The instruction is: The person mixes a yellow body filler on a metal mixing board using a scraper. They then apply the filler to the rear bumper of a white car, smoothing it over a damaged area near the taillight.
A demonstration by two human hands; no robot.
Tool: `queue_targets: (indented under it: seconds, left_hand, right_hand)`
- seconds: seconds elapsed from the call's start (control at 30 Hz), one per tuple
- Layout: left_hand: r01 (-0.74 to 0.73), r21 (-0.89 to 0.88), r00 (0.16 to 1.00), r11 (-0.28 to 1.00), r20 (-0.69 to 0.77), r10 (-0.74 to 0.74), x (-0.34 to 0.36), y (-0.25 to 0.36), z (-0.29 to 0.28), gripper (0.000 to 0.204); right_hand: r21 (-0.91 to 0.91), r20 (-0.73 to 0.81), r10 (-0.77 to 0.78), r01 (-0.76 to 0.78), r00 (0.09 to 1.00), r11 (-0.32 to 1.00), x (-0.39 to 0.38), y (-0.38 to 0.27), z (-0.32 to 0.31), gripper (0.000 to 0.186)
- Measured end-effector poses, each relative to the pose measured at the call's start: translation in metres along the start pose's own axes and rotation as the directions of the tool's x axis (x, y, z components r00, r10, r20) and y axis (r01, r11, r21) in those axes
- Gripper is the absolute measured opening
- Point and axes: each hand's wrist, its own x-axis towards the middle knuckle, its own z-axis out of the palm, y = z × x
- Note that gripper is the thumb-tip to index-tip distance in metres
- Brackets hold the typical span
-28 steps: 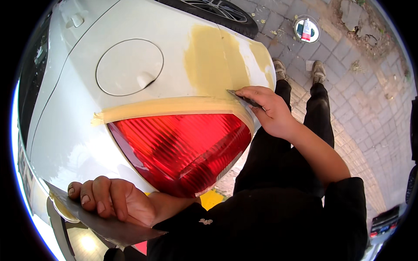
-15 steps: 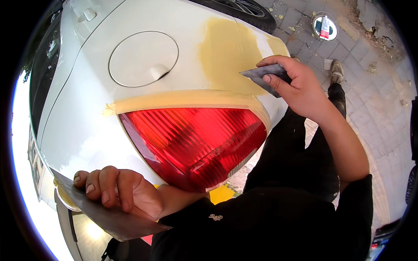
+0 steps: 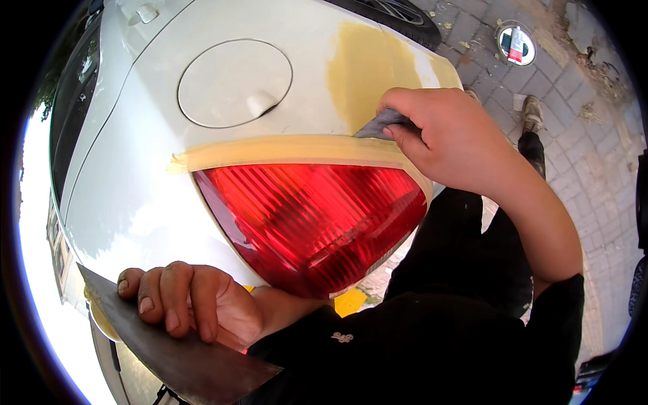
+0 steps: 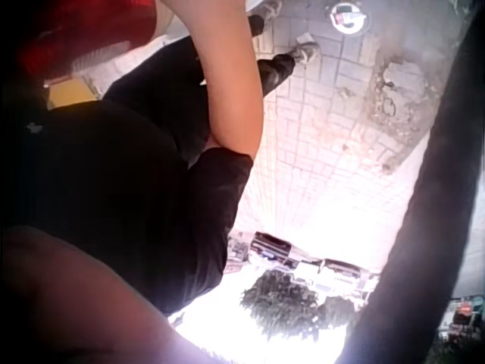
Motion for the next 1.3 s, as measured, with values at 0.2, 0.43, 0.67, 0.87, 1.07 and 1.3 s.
queue_targets:
  seconds: [0.2, 0.43, 0.67, 0.87, 1.07, 1.3]
  left_hand:
    - [0.013, 0.013, 1.000, 1.000, -0.010, -0.013, 0.002, 0.001, 0.004, 0.051]
    - [0.007, -0.005, 1.000, 1.000, -0.023, -0.007, 0.002, -0.002, 0.004, 0.049]
    - [0.003, -0.011, 1.000, 1.000, -0.018, -0.003, 0.001, -0.003, 0.003, 0.049]
    - [0.023, -0.017, 1.000, 1.000, -0.017, -0.023, 0.001, -0.001, 0.000, 0.051]
    - [0.036, -0.010, 0.999, 0.999, -0.008, -0.036, 0.001, -0.002, 0.002, 0.052]
    - [0.039, 0.018, 0.999, 0.999, -0.020, -0.039, 0.000, 0.000, 0.001, 0.050]
  right_hand:
    - [-0.117, 0.099, -0.035, 0.047, 0.994, 0.992, 0.000, 0.003, -0.009, 0.010]
    - [-0.154, 0.149, -0.084, 0.107, 0.985, 0.982, -0.002, 0.010, -0.011, 0.011]
    - [-0.131, 0.128, -0.090, 0.107, 0.988, 0.986, -0.010, 0.017, -0.011, 0.012]
    - [-0.096, 0.113, -0.081, 0.092, 0.990, 0.991, -0.017, 0.024, -0.009, 0.013]
    - [-0.084, 0.159, -0.020, 0.034, 0.987, 0.996, -0.025, 0.032, -0.011, 0.012]
    - [-0.079, 0.157, -0.015, 0.028, 0.987, 0.997, -0.031, 0.036, -0.014, 0.011]
